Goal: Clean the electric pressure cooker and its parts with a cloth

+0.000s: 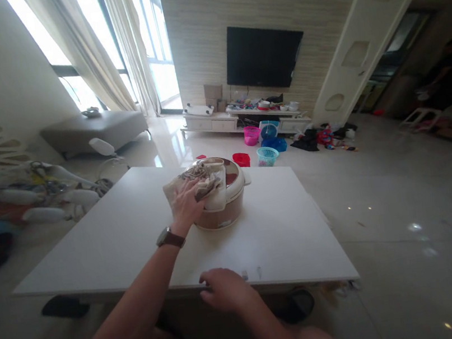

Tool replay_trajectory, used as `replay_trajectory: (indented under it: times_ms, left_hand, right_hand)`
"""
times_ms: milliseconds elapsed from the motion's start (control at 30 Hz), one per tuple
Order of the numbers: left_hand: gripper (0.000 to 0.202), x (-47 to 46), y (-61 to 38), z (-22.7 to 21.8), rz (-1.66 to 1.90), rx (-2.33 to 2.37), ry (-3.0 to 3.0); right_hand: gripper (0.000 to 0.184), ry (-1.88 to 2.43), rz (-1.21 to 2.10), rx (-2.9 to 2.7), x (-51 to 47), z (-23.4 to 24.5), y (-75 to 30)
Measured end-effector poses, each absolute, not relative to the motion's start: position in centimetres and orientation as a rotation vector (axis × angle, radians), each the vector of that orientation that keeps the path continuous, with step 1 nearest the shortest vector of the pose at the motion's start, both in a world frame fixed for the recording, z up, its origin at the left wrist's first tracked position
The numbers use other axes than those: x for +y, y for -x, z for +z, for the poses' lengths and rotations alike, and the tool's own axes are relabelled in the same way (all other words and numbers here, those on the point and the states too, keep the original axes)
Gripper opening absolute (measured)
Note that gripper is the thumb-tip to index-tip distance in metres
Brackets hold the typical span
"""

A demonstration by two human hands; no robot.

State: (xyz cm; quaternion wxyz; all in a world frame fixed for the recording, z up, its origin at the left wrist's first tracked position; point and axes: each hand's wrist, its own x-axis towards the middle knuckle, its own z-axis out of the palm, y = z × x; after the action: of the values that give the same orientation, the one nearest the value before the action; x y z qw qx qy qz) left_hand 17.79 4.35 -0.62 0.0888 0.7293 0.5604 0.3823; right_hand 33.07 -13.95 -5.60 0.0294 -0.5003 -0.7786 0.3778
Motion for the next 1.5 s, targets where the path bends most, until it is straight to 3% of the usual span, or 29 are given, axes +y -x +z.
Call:
replay_trajectory:
  times_ms: [300,500,767,933,1133,1233,1300,1500]
  left_hand:
    - [0.032,4.1,-18.8,5.5,0.570,1.803,-2.354]
    - [0.026,3.2,-19.0,4.8,0.531,1.784,-2.391]
    - [0.033,3.7,-19.1,3.8,0.513,1.818,-2.449]
    - [0.046,4.2,-18.1,1.5,0.696,1.781,-2.555]
    - [0.043,2.6,-15.7,-2.3,1.153,1.695,-2.272]
    - [0.041,0.7,-15.0,-5.7,1.499,1.578,-1.879]
    - [0.030,-0.2,-15.0,-8.1,1.692,1.554,-1.467]
    - [0.018,1.6,-16.2,-10.8,1.709,1.588,-0.511]
  right_hand:
    - [0.042,1.334,1.106,-2.416,-14.2,-5.2,-33.7]
    - [0.041,1.319,1.079,-2.344,-12.2,-6.4,-34.3]
    - [0.045,1.468,0.974,-2.106,-10.6,-7.2,-36.1]
    - [0.058,1.314,1.102,-1.357,-6.9,-6.1,-34.3]
    - [0.048,1.262,1.201,-0.606,-4.2,-5.5,-32.6]
    - [0.043,1.204,1.299,-0.401,-3.8,-5.4,-32.3]
    - [0.040,1.117,1.357,-0.306,-3.7,-5.2,-32.1]
    - [0.035,0.974,1.469,-0.193,-3.6,-4.4,-31.3]
